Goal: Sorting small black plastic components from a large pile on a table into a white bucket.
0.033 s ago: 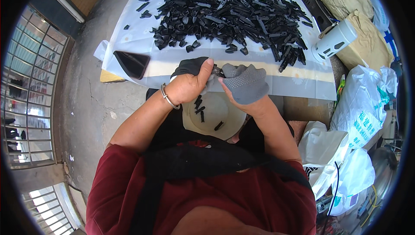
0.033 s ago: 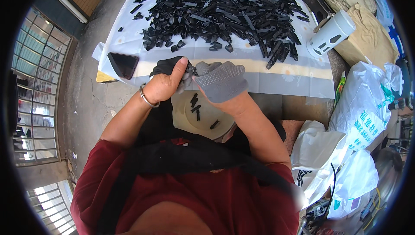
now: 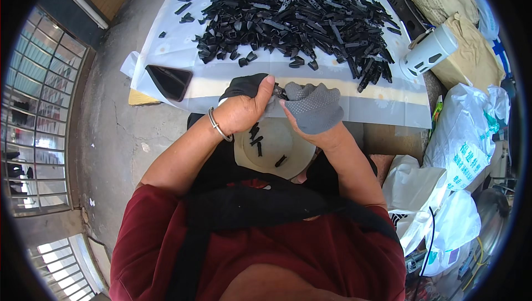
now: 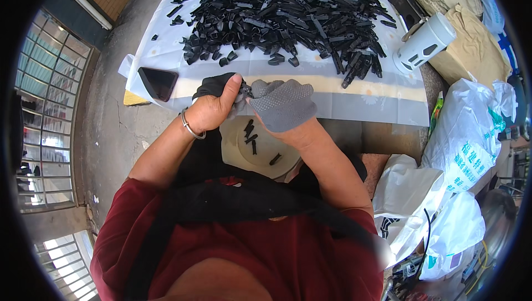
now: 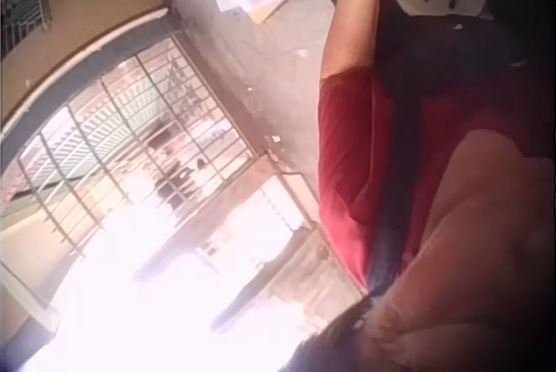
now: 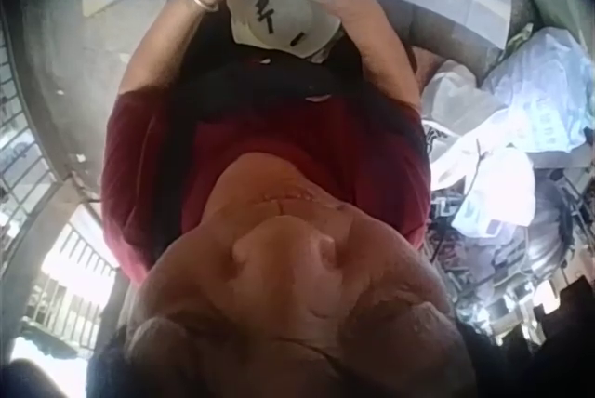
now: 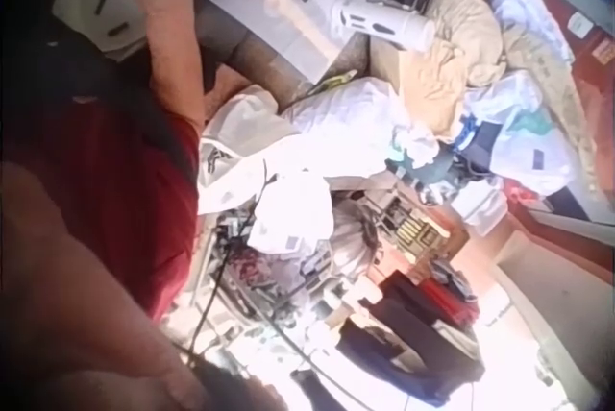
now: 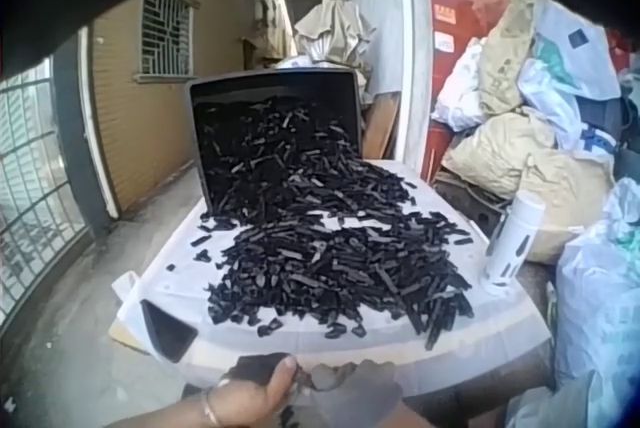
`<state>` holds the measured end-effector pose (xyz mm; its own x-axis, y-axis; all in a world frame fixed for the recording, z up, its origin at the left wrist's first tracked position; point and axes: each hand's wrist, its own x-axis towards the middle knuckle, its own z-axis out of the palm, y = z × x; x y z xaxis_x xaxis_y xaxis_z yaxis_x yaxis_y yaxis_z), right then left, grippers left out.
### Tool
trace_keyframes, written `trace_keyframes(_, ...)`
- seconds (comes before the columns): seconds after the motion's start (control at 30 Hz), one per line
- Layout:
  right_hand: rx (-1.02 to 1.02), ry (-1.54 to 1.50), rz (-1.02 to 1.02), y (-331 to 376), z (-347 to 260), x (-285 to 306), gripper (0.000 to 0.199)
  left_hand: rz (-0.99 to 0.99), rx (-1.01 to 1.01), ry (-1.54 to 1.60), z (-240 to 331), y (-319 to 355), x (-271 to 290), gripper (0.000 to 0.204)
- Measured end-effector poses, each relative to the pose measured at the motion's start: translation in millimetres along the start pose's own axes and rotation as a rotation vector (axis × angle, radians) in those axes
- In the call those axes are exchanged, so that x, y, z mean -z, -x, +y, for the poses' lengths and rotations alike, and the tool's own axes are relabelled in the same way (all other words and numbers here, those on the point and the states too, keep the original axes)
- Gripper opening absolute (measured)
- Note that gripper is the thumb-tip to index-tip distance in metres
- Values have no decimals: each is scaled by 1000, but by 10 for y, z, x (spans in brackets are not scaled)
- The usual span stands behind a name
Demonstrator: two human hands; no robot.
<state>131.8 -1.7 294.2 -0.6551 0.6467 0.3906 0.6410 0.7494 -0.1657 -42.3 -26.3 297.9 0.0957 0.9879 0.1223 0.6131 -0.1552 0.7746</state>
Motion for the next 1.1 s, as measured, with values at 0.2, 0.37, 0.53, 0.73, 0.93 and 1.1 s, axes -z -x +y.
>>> trace_keyframes(0.2,123,-178,118,92,-27,-346,22,31,-72,137,-90,96,-114,38)
trace_keyframes(0.37,-68,-462,-49,29,23,-186,24,-218,-49,-329,-120,-20,89,38)
trace_keyframes(0.53,-513,202,233,17,879,185,28,268,-448,-543,-258,-328,-115,22)
trace_keyframes(0.73,-611,373,42,-7,1044,59,25,86,-284,-657,-202,-856,-453,15)
trace_keyframes(0.93,-247,162,91,-60,789,-185,22,25,-251,-658,-359,-724,-360,21)
trace_keyframes(1.1,-180,-140,121,-72,701,-140,32,287,-360,-380,-534,-521,-274,23)
